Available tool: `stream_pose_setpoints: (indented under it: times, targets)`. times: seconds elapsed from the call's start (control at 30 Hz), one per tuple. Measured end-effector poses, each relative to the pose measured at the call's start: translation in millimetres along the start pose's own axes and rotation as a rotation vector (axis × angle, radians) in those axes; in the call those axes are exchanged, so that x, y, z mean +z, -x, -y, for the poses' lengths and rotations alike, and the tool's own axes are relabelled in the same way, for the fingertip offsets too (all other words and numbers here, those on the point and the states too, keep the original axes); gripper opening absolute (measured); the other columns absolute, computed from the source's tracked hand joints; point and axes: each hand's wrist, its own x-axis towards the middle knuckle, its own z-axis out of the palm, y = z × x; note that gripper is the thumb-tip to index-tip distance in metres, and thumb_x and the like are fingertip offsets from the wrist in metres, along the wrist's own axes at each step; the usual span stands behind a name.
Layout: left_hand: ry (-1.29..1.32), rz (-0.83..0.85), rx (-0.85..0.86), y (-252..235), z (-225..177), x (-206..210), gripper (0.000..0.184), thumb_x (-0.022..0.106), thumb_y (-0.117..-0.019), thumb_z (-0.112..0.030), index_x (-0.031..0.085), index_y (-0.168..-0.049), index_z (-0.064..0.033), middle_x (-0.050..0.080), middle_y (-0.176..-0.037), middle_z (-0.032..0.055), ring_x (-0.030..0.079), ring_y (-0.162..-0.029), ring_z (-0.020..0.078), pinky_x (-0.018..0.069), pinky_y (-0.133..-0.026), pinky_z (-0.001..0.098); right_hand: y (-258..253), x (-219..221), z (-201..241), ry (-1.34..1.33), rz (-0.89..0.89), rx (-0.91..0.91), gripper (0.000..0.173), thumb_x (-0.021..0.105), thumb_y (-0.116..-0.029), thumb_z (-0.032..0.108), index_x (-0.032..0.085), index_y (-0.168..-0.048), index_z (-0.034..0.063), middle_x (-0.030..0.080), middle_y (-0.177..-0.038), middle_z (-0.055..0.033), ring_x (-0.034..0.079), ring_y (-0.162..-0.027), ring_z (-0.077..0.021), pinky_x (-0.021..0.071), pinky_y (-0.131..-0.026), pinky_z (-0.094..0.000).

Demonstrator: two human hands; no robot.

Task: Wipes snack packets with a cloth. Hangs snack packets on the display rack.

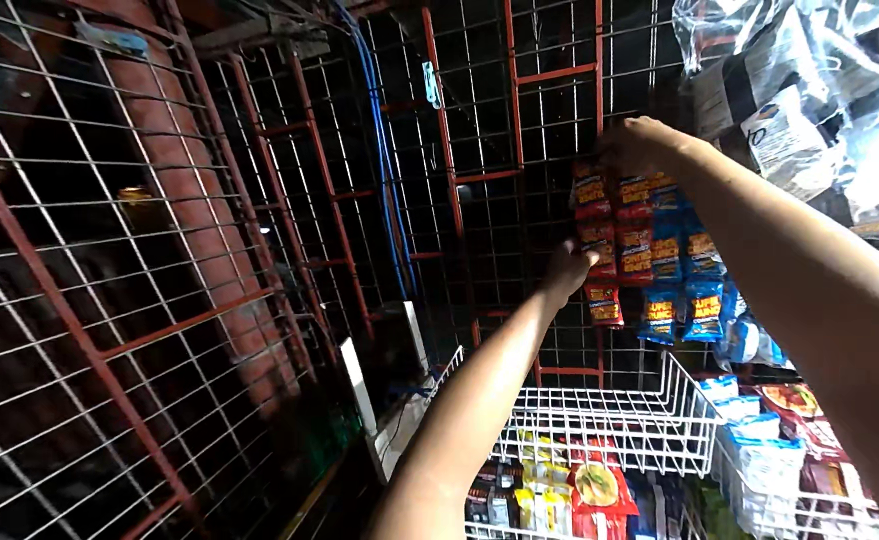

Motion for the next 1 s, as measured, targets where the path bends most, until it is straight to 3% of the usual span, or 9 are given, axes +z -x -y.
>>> stream_pose_setpoints:
  times: [0.2,0.27,0.33,0.43,0.6,0.7,0.8,0.9,1.0]
  targets:
    - [0.204,-0.103,0.339,-7.4,-4.4,-14.5,0.04,0.059,-0.1034,-0.016,0.053,-0.139,0.001,0.063,-0.131,0.018,0.063,-0.117,0.0219,0.0516,-0.102,0.042,8.0,-5.4,-0.8,-0.061,0.045,-0.024,0.022,0.057,-0.1023,0.007,0.073,-0.118,0.0063,0.069,-0.117,-0.0234,0.064,-0.113,-0.0456,0.0451,-0.097,-0.0701]
    - [0.276,-0.143,0.47,-11.6,-31.0,-28.6,0.037,0.058,-0.1019,-0.009,0.055,-0.135,0.0068,0.063,-0.128,0.0192,0.062,-0.116,0.0191,0.0498,-0.104,0.038,7.0,-4.0,-2.3,-0.081,0.032,-0.02,0.02,0.059,-0.1028,0.014,0.073,-0.112,0.0026,0.069,-0.111,-0.0253,0.064,-0.108,-0.0463,0.0452,-0.093,-0.0707]
    - [0.266,-0.162,0.509,-21.3,-59.0,-45.5,0.033,0.057,-0.103,-0.011,0.057,-0.131,0.0063,0.066,-0.119,0.0172,0.065,-0.105,0.0165,0.0536,-0.096,0.0358,5.2,-1.6,-3.5,-0.107,-0.017,-0.015,0.024,0.06,-0.1018,0.016,0.069,-0.117,-0.0007,0.067,-0.115,-0.028,0.063,-0.111,-0.0486,0.0441,-0.094,-0.0716]
    - [0.139,-0.166,0.443,-40.8,-89.0,-66.1,0.041,0.053,-0.1068,-0.021,0.052,-0.14,0.0031,0.062,-0.128,0.021,0.064,-0.113,0.0241,0.0518,-0.1,0.0426,0.5,2.0,-2.4,-0.149,-0.058,0.025,0.049,0.069,-0.0962,0.017,0.053,-0.139,-0.0004,0.064,-0.124,-0.0283,0.06,-0.118,-0.0484,0.0435,-0.099,-0.0702]
    - [-0.002,-0.24,0.336,-59.5,-112.5,-64.9,0.059,0.058,-0.105,-0.022,0.033,-0.156,-0.0069,0.049,-0.147,0.0249,0.052,-0.133,0.0347,0.0437,-0.109,0.0514,8.9,1.2,4.2,-0.255,-0.095,0.008,0.09,0.077,-0.0856,0.002,0.027,-0.159,0.0094,0.058,-0.134,-0.0304,0.059,-0.121,-0.0498,0.0453,-0.1,-0.0683]
    - [0.02,-0.21,0.308,-66.9,-117.9,-58.4,0.057,0.055,-0.1067,-0.025,0.034,-0.157,-0.008,0.048,-0.15,0.0229,0.05,-0.137,0.0339,0.0421,-0.111,0.0519,13.1,-3.0,5.3,-0.25,-0.098,0.008,0.081,0.073,-0.088,0.002,0.031,-0.158,0.0052,0.053,-0.141,-0.0298,0.052,-0.13,-0.0484,0.0399,-0.106,-0.0666]
    - [0.065,-0.223,0.331,-73.7,-122.8,-55.2,0.056,0.051,-0.1083,-0.026,0.034,-0.157,-0.0068,0.047,-0.151,0.0222,0.049,-0.138,0.033,0.0416,-0.112,0.0511,8.5,-2.3,-4.0,-0.284,-0.1,0.001,0.068,0.066,-0.0931,0.002,0.037,-0.154,0.0065,0.061,-0.132,-0.0271,0.06,-0.121,-0.0452,0.0457,-0.101,-0.0647]
    - [0.021,-0.161,0.286,-71.3,-126.3,-54.6,0.058,0.049,-0.109,-0.024,0.028,-0.16,-0.0059,0.041,-0.156,0.0227,0.043,-0.142,0.0336,0.0377,-0.115,0.0509,12.3,-7.3,-3.7,-0.337,-0.092,0.018,0.067,0.058,-0.0957,-0.002,0.032,-0.157,0.0072,0.06,-0.134,-0.0286,0.061,-0.12,-0.0457,0.0461,-0.1,-0.0636]
    - [-0.092,-0.082,0.185,-65.1,-119.0,-52.2,0.046,0.047,-0.11,-0.023,0.041,-0.151,-0.0025,0.051,-0.146,0.023,0.051,-0.133,0.033,0.0425,-0.109,0.0512,13.7,-8.2,-3.6,-0.342,-0.095,0.02,0.067,0.056,-0.096,-0.002,0.031,-0.157,0.0081,0.062,-0.13,-0.0267,0.062,-0.117,-0.0436,0.0475,-0.099,-0.062]
